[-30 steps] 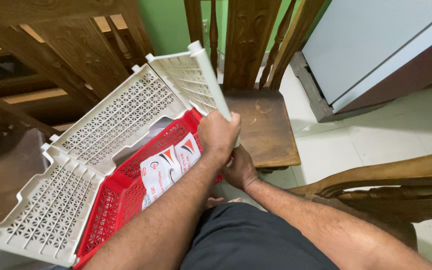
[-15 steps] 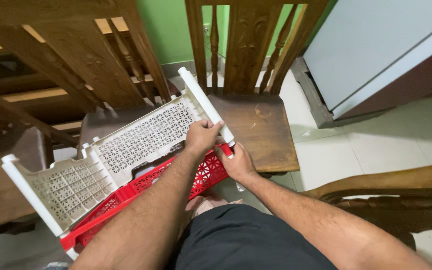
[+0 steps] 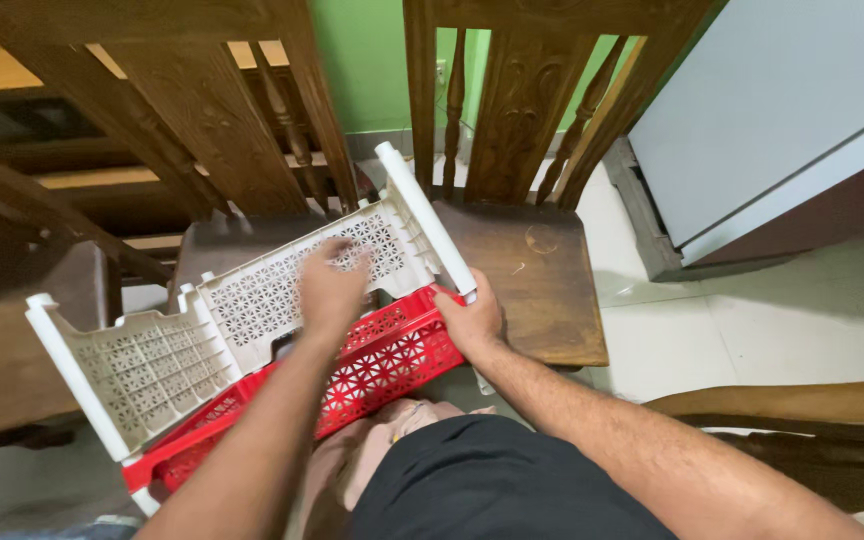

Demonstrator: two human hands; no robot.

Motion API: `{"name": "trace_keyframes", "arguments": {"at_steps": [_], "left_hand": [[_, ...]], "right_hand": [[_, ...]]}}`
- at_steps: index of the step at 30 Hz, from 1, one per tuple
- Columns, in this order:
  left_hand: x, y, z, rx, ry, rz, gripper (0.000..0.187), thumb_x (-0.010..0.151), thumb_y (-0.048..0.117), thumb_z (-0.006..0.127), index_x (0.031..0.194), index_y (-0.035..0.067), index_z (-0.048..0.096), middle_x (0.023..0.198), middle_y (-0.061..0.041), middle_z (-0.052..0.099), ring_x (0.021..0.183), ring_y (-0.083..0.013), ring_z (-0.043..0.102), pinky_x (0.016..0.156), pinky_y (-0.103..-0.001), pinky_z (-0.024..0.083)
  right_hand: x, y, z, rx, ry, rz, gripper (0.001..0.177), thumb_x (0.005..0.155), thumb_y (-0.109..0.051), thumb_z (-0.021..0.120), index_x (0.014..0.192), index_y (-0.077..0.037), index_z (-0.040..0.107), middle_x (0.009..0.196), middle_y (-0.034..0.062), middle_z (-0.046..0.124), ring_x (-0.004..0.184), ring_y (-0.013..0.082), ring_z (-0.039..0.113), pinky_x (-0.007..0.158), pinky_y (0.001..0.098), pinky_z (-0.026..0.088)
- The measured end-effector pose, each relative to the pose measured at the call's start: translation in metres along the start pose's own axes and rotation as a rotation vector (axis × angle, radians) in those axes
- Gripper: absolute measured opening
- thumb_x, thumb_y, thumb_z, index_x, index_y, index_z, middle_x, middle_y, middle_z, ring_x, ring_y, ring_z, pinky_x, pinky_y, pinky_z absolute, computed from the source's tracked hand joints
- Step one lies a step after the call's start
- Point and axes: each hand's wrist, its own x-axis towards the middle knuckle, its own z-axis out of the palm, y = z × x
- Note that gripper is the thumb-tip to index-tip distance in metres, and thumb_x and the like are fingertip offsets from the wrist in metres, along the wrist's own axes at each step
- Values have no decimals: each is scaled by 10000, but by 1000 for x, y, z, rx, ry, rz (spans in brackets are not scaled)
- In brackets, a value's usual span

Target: The person assembles plastic crates by snapping together white and red interlocking panels. They place a white sheet inside the assembled red crate and then stack a white crate on top of it.

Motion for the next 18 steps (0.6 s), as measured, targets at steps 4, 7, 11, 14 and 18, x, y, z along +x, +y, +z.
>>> {"name": "trace_keyframes", "arguments": {"at_steps": [4, 7, 11, 14, 18], "left_hand": [[-12, -45, -147, 532, 534, 530, 306, 827, 211, 858, 1097, 105, 759, 1161, -134, 684, 1149, -333, 594, 1037, -480, 420], [-44, -77, -208, 911, 819, 386, 459, 841, 290, 909, 1218, 107, 720, 1427, -207, 517, 1298, -433, 459, 1063, -511, 365], [-56, -122, -229, 550, 817, -101, 1077, 690, 260, 909, 1536, -74, 331, 1477, -304, 338, 1310, -473, 418, 1067, -560, 382], [-53, -158, -224, 285, 574, -513, 947, 741, 361, 944, 1417, -68, 439, 1333, -307, 554, 1286, -463, 527, 1105, -535, 433], [-50, -185, -226, 391, 570, -528, 630, 785, 261, 860, 1298, -14, 619, 1240, -285, 676, 1164, -440, 645, 1037, -501, 495]], "right_hand": [[11, -4, -2, 34, -49, 120, 535, 739, -302, 793, 1224, -146, 628, 998, 100, 767, 927, 256, 747, 854, 388, 570], [21, -11, -3, -21, -56, 201, 492, 717, -275, 825, 1149, -123, 645, 1013, 87, 759, 940, 246, 723, 865, 384, 550], [24, -15, -2, -11, -109, 163, 462, 722, -247, 803, 1130, -116, 632, 1006, 91, 756, 939, 255, 723, 863, 393, 544], [25, -16, 0, -33, -135, 147, 454, 724, -227, 785, 1135, -114, 627, 1007, 94, 755, 940, 254, 723, 866, 394, 546], [33, -12, -3, -64, -157, 140, 418, 736, -191, 747, 1134, -112, 647, 1014, 93, 756, 942, 251, 723, 865, 387, 549]]}}
